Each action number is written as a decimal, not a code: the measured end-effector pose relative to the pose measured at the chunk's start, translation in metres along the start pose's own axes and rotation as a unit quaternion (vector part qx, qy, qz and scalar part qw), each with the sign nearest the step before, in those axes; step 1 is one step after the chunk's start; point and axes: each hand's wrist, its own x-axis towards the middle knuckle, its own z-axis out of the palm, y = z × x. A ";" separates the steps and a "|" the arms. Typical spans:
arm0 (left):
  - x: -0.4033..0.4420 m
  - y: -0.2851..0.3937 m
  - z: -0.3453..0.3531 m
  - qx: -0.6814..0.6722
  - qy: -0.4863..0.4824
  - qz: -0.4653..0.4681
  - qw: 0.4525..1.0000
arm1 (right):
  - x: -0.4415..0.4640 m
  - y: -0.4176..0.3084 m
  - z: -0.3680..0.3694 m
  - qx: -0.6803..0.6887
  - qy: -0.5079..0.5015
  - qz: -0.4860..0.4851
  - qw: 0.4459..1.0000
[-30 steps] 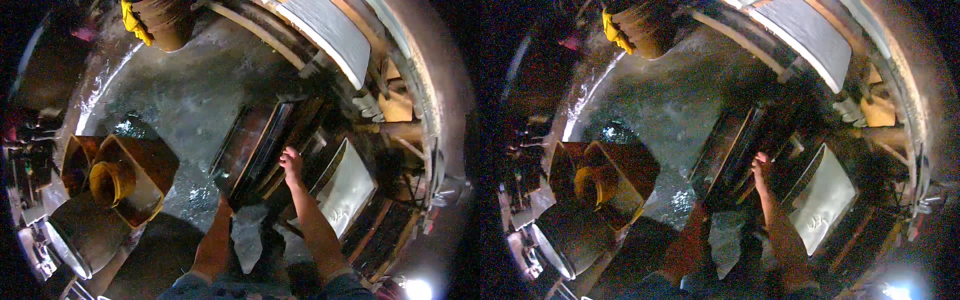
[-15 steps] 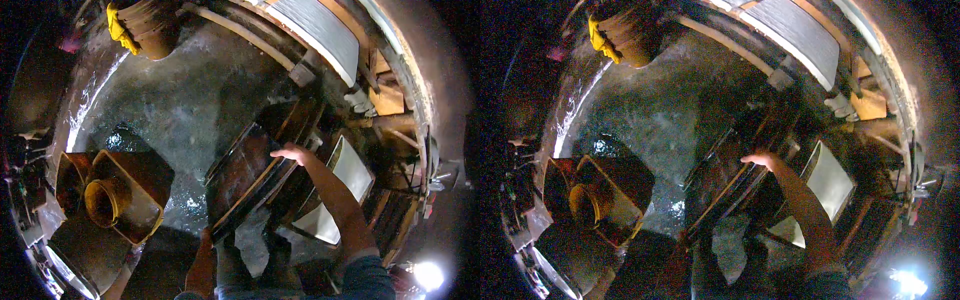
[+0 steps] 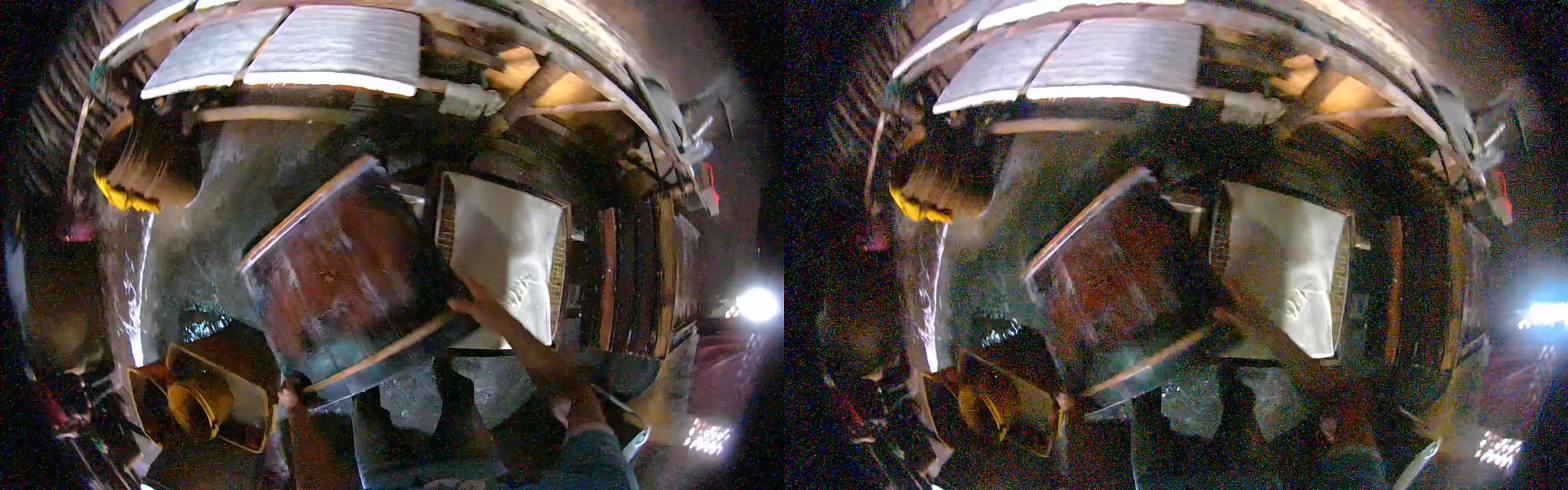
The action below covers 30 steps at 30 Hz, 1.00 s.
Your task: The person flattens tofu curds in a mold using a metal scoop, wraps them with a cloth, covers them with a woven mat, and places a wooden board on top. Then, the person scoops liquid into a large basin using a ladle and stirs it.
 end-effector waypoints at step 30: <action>-0.153 -0.015 0.326 0.470 -0.056 0.340 0.813 | -0.262 0.458 -0.212 0.375 0.360 0.013 0.854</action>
